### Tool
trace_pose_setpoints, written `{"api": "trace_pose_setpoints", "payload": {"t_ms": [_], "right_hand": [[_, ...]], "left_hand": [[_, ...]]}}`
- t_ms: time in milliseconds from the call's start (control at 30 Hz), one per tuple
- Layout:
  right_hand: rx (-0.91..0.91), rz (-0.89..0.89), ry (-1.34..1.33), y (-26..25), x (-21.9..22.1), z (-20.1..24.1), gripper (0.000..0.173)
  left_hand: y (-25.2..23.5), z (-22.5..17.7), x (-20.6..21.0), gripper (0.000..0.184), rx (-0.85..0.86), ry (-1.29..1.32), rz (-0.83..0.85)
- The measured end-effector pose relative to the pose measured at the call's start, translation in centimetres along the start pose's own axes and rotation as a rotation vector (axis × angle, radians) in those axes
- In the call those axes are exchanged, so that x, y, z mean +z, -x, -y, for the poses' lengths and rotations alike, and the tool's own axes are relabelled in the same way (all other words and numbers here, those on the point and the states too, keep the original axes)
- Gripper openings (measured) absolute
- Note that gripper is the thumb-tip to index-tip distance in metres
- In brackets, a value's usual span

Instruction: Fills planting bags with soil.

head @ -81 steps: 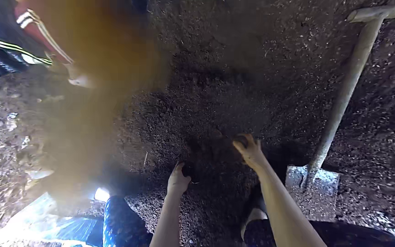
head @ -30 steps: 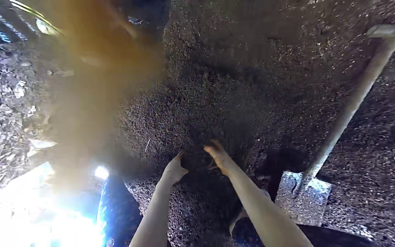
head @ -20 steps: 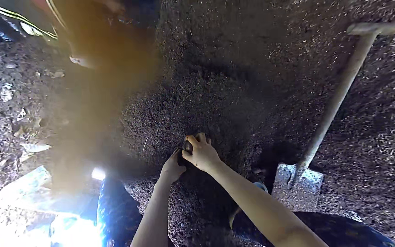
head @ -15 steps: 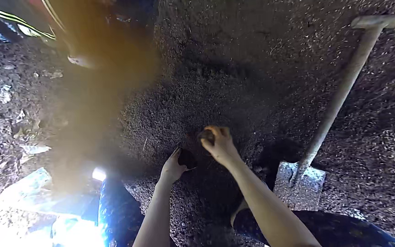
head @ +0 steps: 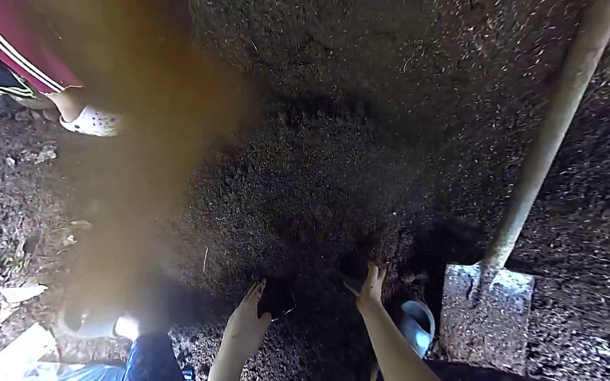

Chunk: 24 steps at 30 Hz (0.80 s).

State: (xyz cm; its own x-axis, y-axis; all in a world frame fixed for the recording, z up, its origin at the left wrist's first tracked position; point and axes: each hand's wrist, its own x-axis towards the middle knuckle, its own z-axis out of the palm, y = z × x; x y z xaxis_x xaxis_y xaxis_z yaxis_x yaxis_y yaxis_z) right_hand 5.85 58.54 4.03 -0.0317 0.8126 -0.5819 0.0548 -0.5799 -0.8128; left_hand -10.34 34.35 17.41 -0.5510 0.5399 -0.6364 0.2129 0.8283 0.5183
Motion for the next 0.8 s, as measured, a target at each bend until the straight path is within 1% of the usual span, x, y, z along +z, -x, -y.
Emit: {"api": "trace_pose_setpoints", "payload": {"t_ms": [33,100,167,200,300,367,400,467,533,600,667,800], "right_hand": [[-0.009,0.012,-0.035,0.3,1.1,-0.3,0.059],[-0.046,0.048,-0.051,1.1,4.4,-0.5,0.062],[0.023,0.096,-0.139,2.2,8.7,-0.5,0.067],[0.071,0.11,-0.235,2.5,11.3,-0.5,0.068],[0.167,0.126,-0.469,2.8,18.9,0.8,0.066],[0.18,0.097,-0.458,2.1,22.3,2.0,0.069],[0.166,0.095,-0.432,1.5,22.9,2.1,0.071],[0.168,0.175,-0.455,0.9,21.8,1.5,0.07],[0.184,0.312,-0.534,0.6,19.8,1.0,0.062],[0.184,0.43,-0.527,0.7,17.6,0.9,0.057],[0.169,0.493,-0.427,1.3,15.2,2.0,0.058],[0.105,0.582,-0.146,3.9,10.2,6.0,0.057]], "left_hand": [[-0.1,-0.2,0.0,0.072,-0.011,-0.006,0.011],[-0.2,-0.5,-0.3,0.071,-0.035,-0.006,0.026],[-0.2,-0.7,-0.5,0.069,-0.047,0.036,0.029],[-0.2,-0.6,-0.6,0.069,-0.037,0.065,0.022],[-0.1,0.7,-0.8,0.073,0.027,0.078,-0.013],[0.3,1.0,-1.2,0.072,0.035,0.036,0.015],[0.5,1.0,-1.3,0.071,0.039,0.017,0.027],[1.0,1.1,-1.2,0.072,0.052,0.025,0.046],[0.7,1.2,-1.2,0.074,0.066,0.058,0.047],[0.4,1.4,-1.1,0.075,0.082,0.105,0.042],[0.2,1.4,-0.9,0.075,0.096,0.145,0.036],[-0.2,1.0,-0.5,0.074,0.123,0.177,0.004]]}}
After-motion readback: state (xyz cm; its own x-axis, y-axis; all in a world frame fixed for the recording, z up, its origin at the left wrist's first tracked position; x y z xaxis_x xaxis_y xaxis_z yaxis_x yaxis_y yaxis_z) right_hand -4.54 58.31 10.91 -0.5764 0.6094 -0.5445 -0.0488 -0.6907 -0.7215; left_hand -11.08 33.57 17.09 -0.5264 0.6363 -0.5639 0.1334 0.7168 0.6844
